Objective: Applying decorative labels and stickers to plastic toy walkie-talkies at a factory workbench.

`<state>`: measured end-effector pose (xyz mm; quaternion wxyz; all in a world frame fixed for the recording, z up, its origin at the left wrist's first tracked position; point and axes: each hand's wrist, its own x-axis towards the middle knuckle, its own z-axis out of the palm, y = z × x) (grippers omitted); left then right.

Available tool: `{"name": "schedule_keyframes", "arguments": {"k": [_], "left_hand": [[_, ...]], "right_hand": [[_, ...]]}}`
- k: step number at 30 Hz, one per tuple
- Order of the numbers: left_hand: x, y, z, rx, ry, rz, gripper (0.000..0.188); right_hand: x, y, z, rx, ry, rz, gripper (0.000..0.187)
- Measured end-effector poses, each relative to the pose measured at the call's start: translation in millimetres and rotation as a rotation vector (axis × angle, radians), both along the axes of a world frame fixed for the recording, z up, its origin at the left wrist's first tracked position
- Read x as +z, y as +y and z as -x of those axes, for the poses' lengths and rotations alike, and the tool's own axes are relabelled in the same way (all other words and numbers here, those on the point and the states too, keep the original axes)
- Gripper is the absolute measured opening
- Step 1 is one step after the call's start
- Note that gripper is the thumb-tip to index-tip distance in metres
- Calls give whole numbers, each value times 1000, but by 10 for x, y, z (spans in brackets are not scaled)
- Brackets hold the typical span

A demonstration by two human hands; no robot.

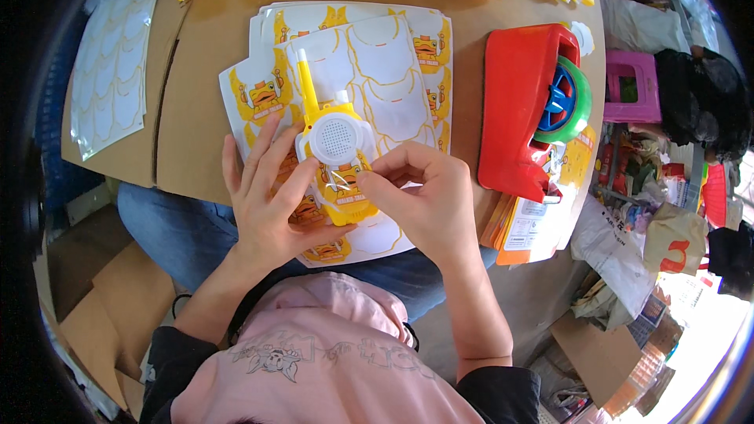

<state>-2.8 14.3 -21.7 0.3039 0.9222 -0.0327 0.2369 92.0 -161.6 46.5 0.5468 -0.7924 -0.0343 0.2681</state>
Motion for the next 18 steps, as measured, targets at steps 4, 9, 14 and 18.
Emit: {"name": "schedule_keyframes", "arguments": {"k": [4, 9, 14, 18], "left_hand": [[-22, 30, 22, -45, 7, -51, 82], [4, 7, 16, 1, 14, -30, 60], [17, -14, 7, 6, 10, -33, 60], [-11, 1, 37, -24, 11, -91, 78]], "right_hand": [[17, 52, 34, -8, -49, 45, 10], [7, 100, 65, -14, -183, 144, 10], [-24, 76, 36, 19, -184, 136, 8], [-7, 72, -10, 51, -164, 135, 9]]}}
